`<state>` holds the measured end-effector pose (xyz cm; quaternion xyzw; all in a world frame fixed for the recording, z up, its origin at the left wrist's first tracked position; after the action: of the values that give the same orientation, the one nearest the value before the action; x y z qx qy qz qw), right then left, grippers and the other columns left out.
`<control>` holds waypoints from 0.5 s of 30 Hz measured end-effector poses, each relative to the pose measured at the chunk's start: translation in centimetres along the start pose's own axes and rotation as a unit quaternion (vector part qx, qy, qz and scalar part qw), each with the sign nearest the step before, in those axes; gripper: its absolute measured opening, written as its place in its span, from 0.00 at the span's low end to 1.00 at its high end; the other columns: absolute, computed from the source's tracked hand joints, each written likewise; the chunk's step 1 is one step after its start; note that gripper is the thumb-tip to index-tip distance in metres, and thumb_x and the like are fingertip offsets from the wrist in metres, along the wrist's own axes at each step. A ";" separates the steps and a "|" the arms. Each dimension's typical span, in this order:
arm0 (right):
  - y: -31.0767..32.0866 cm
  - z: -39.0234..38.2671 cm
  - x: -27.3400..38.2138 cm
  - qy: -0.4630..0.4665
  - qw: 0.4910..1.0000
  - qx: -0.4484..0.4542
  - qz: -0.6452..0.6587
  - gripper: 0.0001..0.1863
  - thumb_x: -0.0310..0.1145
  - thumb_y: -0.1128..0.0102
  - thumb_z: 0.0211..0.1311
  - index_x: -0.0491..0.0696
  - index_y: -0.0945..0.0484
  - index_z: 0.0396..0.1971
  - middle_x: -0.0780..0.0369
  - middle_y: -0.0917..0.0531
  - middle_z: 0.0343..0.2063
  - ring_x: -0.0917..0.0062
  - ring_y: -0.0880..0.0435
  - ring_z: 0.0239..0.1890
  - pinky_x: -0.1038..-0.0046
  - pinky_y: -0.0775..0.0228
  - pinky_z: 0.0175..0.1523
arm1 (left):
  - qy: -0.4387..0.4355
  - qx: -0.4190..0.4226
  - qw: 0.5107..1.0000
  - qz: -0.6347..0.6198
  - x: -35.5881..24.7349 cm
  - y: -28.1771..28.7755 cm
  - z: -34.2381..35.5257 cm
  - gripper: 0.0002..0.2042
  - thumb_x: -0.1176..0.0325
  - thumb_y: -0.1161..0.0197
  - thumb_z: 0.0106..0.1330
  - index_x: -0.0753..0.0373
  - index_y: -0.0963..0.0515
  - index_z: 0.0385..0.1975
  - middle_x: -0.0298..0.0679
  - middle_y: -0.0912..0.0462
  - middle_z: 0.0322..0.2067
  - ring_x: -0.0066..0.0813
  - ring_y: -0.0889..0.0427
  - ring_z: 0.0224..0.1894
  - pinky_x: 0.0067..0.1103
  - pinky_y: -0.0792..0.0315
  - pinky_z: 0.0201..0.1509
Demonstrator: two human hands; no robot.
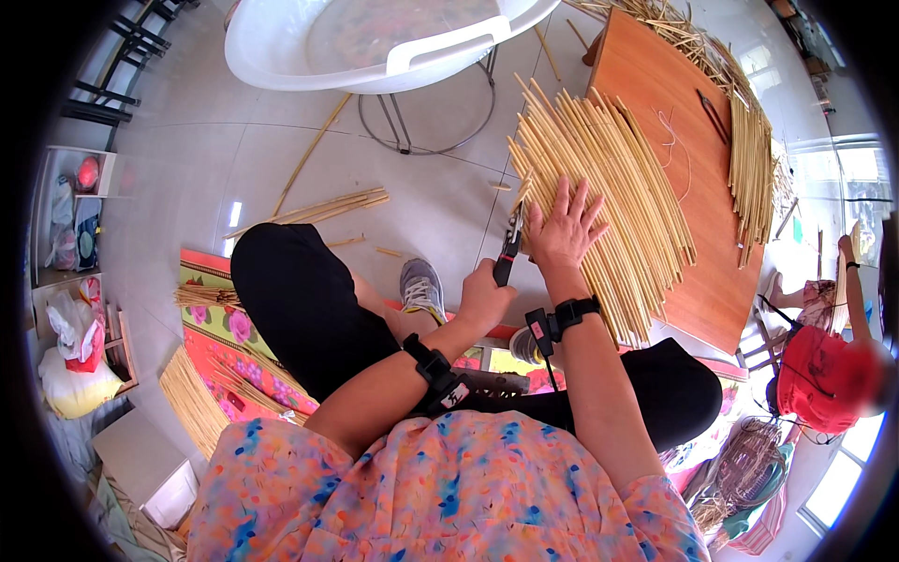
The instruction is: The person uses shears to trim the ends of a bundle of bamboo sticks. They align the sticks by hand on a wooden table and then cut them to a uniform length, leaving the trimmed pieces on the table surface.
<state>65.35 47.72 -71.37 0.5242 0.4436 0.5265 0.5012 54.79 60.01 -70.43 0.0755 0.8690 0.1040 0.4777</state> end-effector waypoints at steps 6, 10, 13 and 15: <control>-0.1 -0.1 0.0 0.006 1.000 -0.008 0.011 0.37 0.55 0.52 0.59 0.56 0.45 0.67 0.56 0.53 0.69 0.48 0.63 0.70 0.36 0.70 0.65 | 0.070 0.014 0.994 -0.087 1.7 -0.3 0.3 0.18 0.69 0.37 0.44 0.72 0.30 0.34 0.51 0.22 0.25 0.47 0.21 0.30 0.32 0.28 0.35; -0.1 -0.1 0.0 0.005 1.000 -0.005 0.013 0.38 0.55 0.52 0.59 0.56 0.45 0.67 0.56 0.53 0.69 0.48 0.64 0.70 0.36 0.70 0.65 | 0.078 0.032 0.996 -0.035 1.6 0.4 0.5 0.22 0.70 0.39 0.47 0.72 0.32 0.43 0.40 0.24 0.24 0.27 0.26 0.25 0.22 0.31 0.30; 0.0 -0.1 0.0 0.003 1.000 -0.001 0.014 0.38 0.55 0.52 0.59 0.56 0.45 0.67 0.56 0.53 0.69 0.48 0.64 0.70 0.36 0.70 0.65 | 0.086 0.064 0.993 -0.058 0.3 0.7 -0.4 0.24 0.71 0.39 0.46 0.73 0.32 0.45 0.43 0.23 0.26 0.30 0.24 0.28 0.24 0.30 0.32; 0.0 0.0 0.0 0.002 1.000 0.000 0.016 0.38 0.55 0.52 0.59 0.56 0.45 0.67 0.56 0.53 0.69 0.48 0.64 0.70 0.36 0.70 0.65 | 0.055 0.047 0.997 -0.013 0.0 0.9 -0.5 0.25 0.71 0.39 0.44 0.74 0.32 0.45 0.45 0.23 0.27 0.33 0.23 0.29 0.25 0.30 0.33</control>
<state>65.32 47.76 -71.39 0.5305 0.4358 0.5354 0.4919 54.37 60.81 -69.96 0.0808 0.8986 0.0608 0.4268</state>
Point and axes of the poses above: each hand's wrist, its own z-axis towards the middle knuckle, its own y-axis out of the back of the hand, x = y × z, the point moved 1 cm from there along z, towards the middle knuckle
